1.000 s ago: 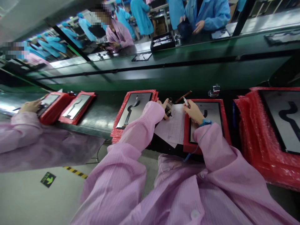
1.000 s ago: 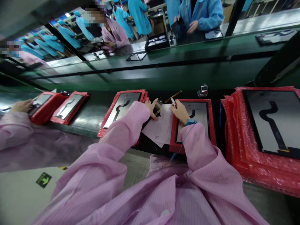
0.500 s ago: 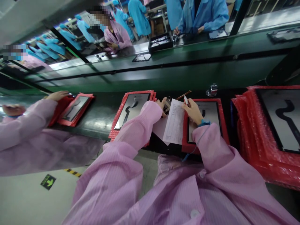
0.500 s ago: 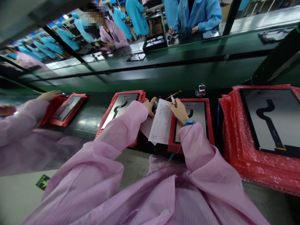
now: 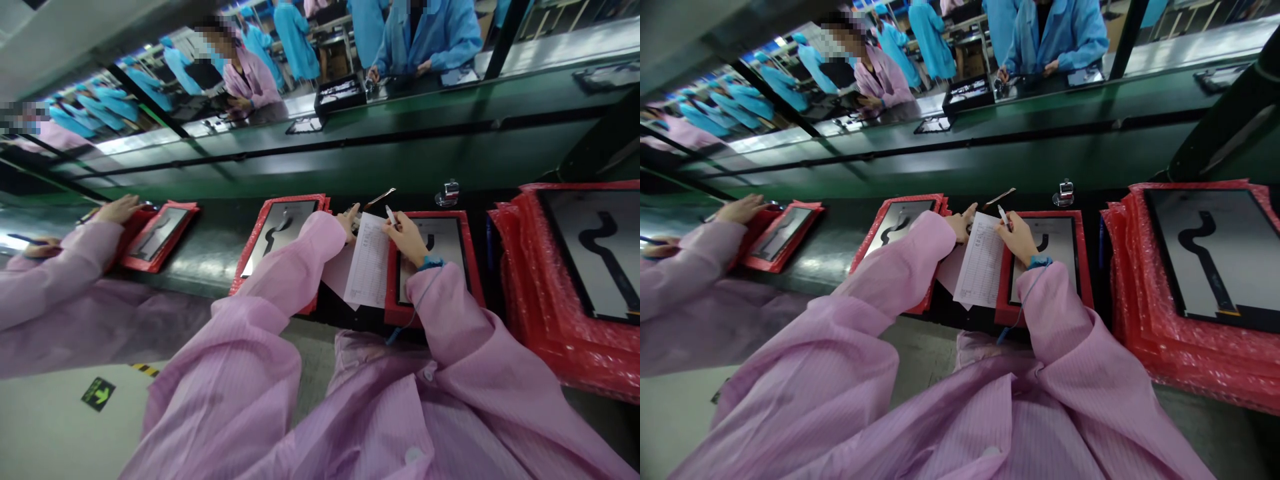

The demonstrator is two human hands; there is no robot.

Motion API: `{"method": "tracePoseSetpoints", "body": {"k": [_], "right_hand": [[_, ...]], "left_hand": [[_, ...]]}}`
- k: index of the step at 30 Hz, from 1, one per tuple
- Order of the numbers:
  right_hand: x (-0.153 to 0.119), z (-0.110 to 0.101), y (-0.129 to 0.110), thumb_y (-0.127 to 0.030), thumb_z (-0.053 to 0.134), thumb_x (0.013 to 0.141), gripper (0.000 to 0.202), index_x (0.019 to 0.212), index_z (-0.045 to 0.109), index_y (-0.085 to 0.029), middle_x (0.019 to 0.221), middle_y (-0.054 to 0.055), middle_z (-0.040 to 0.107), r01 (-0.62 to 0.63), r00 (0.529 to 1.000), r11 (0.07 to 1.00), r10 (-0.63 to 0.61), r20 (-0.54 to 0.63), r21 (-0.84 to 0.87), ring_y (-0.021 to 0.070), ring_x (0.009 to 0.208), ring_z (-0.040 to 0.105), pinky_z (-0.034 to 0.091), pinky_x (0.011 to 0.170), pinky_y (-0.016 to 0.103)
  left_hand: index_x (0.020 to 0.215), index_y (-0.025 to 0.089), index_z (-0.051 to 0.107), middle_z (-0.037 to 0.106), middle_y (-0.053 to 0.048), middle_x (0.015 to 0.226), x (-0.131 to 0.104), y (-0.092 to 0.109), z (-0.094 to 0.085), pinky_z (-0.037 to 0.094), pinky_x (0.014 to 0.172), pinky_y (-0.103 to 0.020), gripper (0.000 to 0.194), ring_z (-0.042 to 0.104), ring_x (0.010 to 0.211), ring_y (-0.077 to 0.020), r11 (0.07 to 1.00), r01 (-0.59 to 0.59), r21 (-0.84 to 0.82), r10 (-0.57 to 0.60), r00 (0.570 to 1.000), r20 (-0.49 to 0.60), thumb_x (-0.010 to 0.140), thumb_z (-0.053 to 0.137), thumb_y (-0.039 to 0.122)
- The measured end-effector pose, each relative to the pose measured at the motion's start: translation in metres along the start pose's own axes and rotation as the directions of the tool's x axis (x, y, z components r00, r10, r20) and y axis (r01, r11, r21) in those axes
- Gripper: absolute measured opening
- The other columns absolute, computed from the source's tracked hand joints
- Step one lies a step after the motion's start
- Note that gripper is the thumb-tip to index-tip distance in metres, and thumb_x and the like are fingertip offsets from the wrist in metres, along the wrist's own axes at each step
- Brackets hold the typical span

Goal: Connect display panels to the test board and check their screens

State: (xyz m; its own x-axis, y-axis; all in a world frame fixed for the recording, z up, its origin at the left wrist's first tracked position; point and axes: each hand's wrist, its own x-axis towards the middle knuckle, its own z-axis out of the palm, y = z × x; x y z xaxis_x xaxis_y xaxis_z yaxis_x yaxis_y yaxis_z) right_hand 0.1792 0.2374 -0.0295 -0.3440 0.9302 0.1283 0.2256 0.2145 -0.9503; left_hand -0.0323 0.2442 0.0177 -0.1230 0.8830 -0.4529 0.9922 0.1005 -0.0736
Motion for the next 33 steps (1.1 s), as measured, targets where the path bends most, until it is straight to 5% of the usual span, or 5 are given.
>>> {"method": "tracePoseSetpoints", "body": {"k": [12, 17, 23, 30, 33], "right_hand": [[-0.009, 0.012, -0.003, -0.026, 0.070, 0.069, 0.031, 0.091, 0.049, -0.024, 0.112, 0.009, 0.057, 0.076, 0.997, 0.957, -0.068, 0.040, -0.280, 0.0235, 0.089, 0.056, 0.050, 0.085, 0.042], [-0.013, 0.021, -0.001, -0.016, 0.067, 0.067, 0.032, 0.092, 0.049, -0.023, 0.112, 0.010, 0.059, 0.008, 0.997, 0.939, 0.019, 0.073, -0.343, 0.0238, 0.085, 0.058, 0.051, 0.082, 0.043], [-0.009, 0.019, -0.007, -0.018, 0.059, 0.077, 0.018, 0.088, 0.046, -0.023, 0.106, 0.013, 0.062, -0.086, 0.996, 0.950, 0.074, -0.050, -0.300, 0.0277, 0.100, 0.059, 0.048, 0.092, 0.043], [-0.020, -0.039, -0.028, -0.027, 0.041, 0.092, 0.014, 0.098, 0.053, -0.022, 0.094, 0.009, 0.062, -0.200, 0.960, 0.955, 0.146, -0.241, -0.218, 0.0254, 0.090, 0.063, 0.050, 0.084, 0.042], [-0.036, -0.078, -0.017, -0.026, 0.047, 0.090, 0.016, 0.099, 0.059, -0.018, 0.101, 0.014, 0.061, -0.273, 0.923, 0.854, 0.104, -0.370, -0.442, 0.0278, 0.089, 0.064, 0.051, 0.082, 0.046]], "left_hand": [[0.166, 0.021, -0.006, 0.069, -0.013, 0.132, -0.012, -0.017, -0.043, 0.052, 0.093, -0.036, 0.115, 0.071, 0.110, -0.0314, 0.994, 0.046, -0.097, -0.039, 0.997, 0.072, 0.077, 0.063, 0.044], [0.166, 0.017, -0.012, 0.060, -0.020, 0.144, -0.019, -0.002, -0.031, 0.048, 0.103, -0.040, 0.119, 0.063, 0.127, -0.0352, 0.996, 0.028, -0.081, -0.027, 1.000, 0.016, 0.080, 0.065, 0.047], [0.166, 0.033, -0.009, 0.039, -0.021, 0.157, -0.027, 0.028, -0.004, 0.048, 0.105, -0.050, 0.124, 0.061, 0.127, -0.0429, 0.987, 0.122, -0.106, -0.135, 0.982, -0.128, 0.076, 0.077, 0.039], [0.167, 0.026, -0.006, 0.045, -0.023, 0.153, -0.034, 0.036, 0.009, 0.048, 0.104, -0.048, 0.100, 0.059, 0.128, -0.0391, 0.949, 0.185, -0.255, -0.243, 0.946, -0.217, 0.093, 0.058, 0.042], [0.167, 0.018, -0.003, 0.046, -0.025, 0.152, -0.038, 0.043, 0.022, 0.043, 0.110, -0.049, 0.097, 0.050, 0.138, -0.0391, 0.918, 0.211, -0.337, -0.295, 0.930, -0.220, 0.096, 0.050, 0.057]]}}
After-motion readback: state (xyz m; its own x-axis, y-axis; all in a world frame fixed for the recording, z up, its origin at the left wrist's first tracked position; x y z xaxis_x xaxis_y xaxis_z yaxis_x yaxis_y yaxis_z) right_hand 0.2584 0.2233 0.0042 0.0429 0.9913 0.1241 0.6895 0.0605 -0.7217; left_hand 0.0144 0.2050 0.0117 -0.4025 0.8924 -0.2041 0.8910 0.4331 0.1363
